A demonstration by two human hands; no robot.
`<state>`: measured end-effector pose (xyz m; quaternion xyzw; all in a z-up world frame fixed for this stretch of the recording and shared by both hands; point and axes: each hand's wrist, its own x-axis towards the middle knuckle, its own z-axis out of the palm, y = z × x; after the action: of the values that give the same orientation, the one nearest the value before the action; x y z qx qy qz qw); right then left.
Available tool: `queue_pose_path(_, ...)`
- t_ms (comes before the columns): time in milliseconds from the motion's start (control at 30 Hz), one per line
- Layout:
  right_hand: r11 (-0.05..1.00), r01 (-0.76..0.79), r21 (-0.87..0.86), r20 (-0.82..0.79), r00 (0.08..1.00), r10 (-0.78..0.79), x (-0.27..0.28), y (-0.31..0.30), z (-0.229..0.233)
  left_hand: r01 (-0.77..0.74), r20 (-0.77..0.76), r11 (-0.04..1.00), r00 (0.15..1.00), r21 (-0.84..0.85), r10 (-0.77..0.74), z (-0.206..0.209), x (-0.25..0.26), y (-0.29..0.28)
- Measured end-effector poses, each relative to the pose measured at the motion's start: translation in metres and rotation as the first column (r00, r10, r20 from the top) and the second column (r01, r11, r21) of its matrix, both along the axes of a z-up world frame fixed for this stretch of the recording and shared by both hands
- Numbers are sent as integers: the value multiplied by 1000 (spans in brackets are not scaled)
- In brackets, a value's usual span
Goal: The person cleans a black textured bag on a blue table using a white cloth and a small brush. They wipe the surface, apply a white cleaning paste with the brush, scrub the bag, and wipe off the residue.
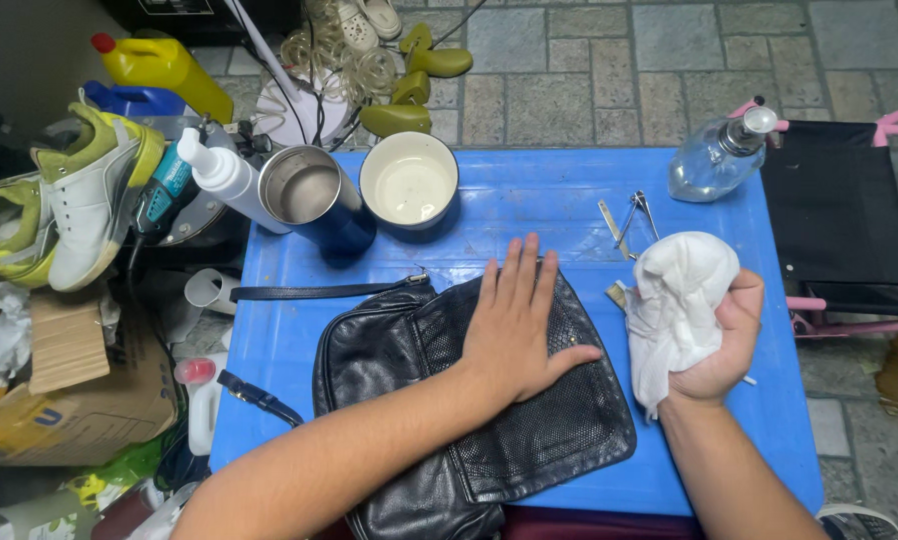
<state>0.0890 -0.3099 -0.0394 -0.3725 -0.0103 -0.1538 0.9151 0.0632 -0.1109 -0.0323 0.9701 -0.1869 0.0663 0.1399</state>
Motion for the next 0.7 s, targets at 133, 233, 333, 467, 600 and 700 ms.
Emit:
queue_pose_path(133, 999, 18, -35, 12, 1000, -18, 0, -7, -3, -35, 0, 994, 999, 107, 35, 4, -17, 19)
queue_pose_path(233, 997, 54, -52, 60, 997, -51, 1, -10, -2, 43, -49, 988, 998, 152, -36, 14, -59, 4)
queue_pose_path(333, 981, 123, -153, 85, 990, -111, 0, -11, -1, 143, -89, 981, 987, 130, -132, 19, -70, -15)
queue_pose_path(467, 979, 123, -161, 79, 991, -111, -1, -15, -4, 209, -39, 975, 978, 78, -206, 9, -28, -25)
queue_pose_path(600, 982, 113, -150, 109, 989, -98, 0, -19, -8, 22, 36, 999, 999, 45, -23, -3, 9, -2)
queue_pose_path(700, 989, 94, -118, 106, 991, -82, 1, -20, -11, -65, 33, 992, 998, 106, 62, -1, 3, 20)
